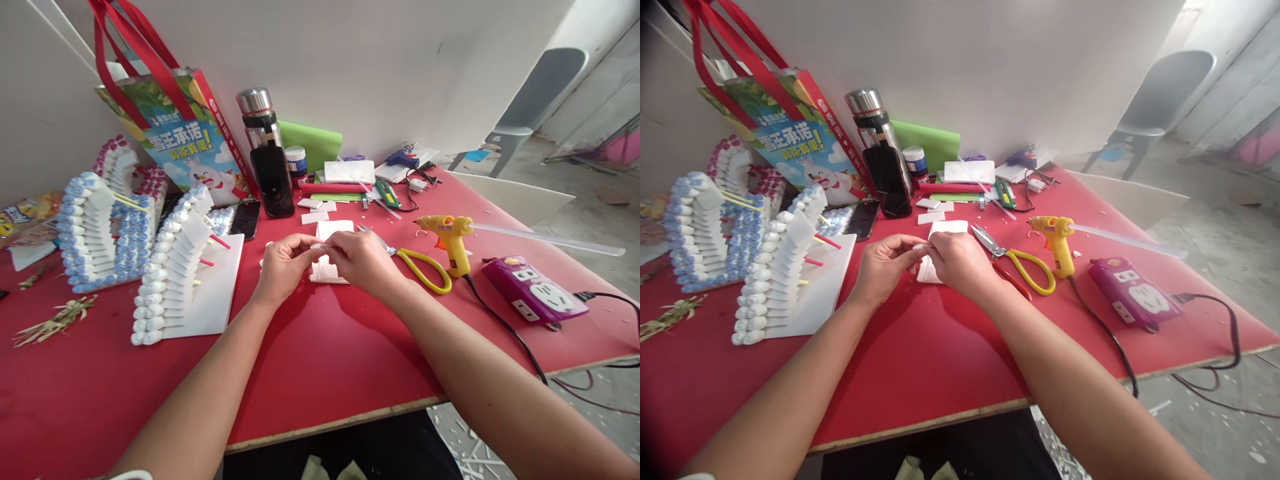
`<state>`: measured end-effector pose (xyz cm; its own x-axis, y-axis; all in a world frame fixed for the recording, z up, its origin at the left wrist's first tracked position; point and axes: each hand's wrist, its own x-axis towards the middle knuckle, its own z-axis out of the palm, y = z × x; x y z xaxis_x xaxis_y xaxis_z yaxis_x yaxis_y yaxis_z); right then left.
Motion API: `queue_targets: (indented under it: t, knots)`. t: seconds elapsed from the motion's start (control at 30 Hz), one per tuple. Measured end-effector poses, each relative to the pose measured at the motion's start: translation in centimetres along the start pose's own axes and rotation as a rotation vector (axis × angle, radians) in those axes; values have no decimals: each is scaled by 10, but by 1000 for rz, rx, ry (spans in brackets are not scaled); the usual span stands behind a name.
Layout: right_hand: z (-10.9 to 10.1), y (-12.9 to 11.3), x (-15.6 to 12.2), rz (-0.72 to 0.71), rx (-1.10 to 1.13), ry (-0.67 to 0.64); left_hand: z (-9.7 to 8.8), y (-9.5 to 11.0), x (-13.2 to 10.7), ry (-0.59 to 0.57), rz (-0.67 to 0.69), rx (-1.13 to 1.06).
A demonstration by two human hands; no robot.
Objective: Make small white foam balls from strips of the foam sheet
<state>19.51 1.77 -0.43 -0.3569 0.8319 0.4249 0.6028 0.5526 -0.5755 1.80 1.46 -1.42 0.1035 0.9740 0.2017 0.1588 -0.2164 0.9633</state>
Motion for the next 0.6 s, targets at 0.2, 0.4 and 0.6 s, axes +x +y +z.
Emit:
queue_targets:
  t: [0.2,0.4,0.6]
  knots:
    - [-5,-4,-2,-10,130,-66,-1,2,-1,7,8,-40]
    - [-11,-7,6,558,947,-143,-2,-3,3,-70,-85,-222]
    - [-13,-2,9,659,1096,-145,-6,-2,6,-159,-178,-476]
